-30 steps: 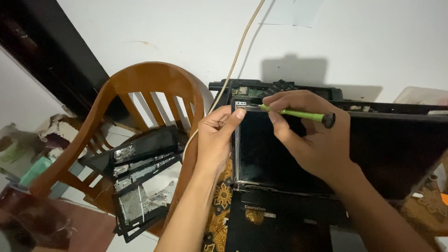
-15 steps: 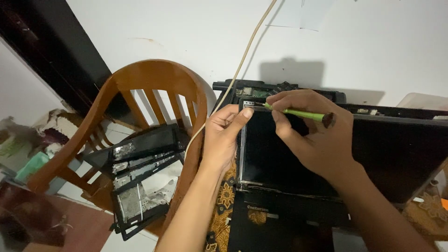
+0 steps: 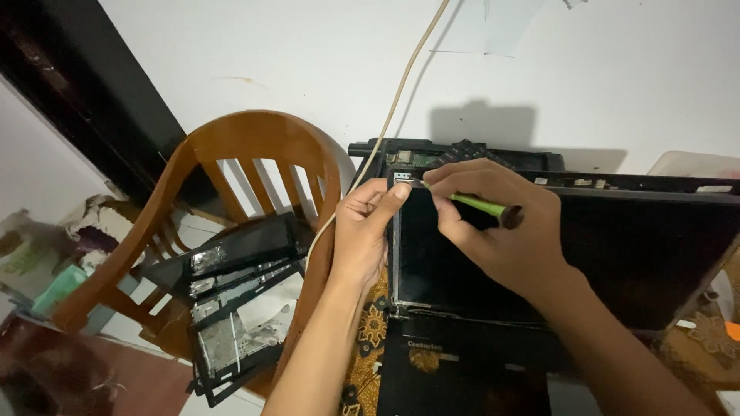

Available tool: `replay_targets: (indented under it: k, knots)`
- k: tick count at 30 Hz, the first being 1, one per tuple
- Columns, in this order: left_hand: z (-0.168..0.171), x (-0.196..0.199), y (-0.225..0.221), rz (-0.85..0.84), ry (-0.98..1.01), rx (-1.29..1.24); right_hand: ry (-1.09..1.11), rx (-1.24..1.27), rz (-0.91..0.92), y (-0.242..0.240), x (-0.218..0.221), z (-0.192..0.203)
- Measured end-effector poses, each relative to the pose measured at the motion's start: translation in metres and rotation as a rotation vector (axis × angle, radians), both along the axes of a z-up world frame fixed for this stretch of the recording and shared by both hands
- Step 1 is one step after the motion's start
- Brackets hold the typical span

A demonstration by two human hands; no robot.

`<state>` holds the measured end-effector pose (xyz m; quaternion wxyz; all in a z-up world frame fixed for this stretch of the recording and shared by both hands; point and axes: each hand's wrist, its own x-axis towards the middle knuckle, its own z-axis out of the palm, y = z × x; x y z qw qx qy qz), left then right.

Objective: Disassembling and repairing a laptop screen and bezel using a screwdriver and manual prying.

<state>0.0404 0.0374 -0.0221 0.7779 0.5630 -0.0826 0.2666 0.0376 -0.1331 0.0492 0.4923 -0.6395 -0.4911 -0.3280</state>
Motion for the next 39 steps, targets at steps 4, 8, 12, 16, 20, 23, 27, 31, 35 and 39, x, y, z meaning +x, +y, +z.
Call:
replay_targets:
  k: [4,8,12,16,20,23,27,31,35,39]
  knots:
    - [0.0,-0.001,-0.001,0.0,0.021,-0.029,-0.027,-0.013,0.007,0.0,0.001,0.0]
    - [0.005,-0.004,-0.003,0.008,-0.02,-0.003,-0.101,-0.025,-0.004,0.002,0.002,0.001]
    - [0.007,-0.006,-0.003,0.014,-0.02,0.021,-0.146,-0.055,-0.065,0.003,0.0,0.001]
    - [0.007,-0.007,-0.003,-0.022,-0.021,0.001,-0.143,-0.057,-0.057,0.004,-0.002,0.001]
    - [0.007,-0.007,-0.003,-0.022,-0.005,-0.002,-0.123,-0.061,-0.037,0.002,-0.001,-0.001]
    - [0.009,-0.008,-0.004,-0.002,-0.017,0.013,-0.147,-0.087,-0.047,0.0,0.0,-0.001]
    - [0.004,-0.005,-0.003,-0.014,-0.023,-0.006,-0.128,-0.077,-0.03,0.001,-0.003,0.001]
    - [0.004,-0.004,-0.003,-0.018,-0.022,-0.008,-0.136,-0.109,-0.048,-0.001,-0.001,-0.001]
    - [0.011,-0.01,-0.003,-0.024,-0.012,0.039,-0.198,-0.155,-0.034,-0.002,-0.002,0.004]
    - [0.014,-0.01,-0.005,-0.027,-0.049,0.06,-0.251,-0.231,-0.141,-0.003,-0.004,0.008]
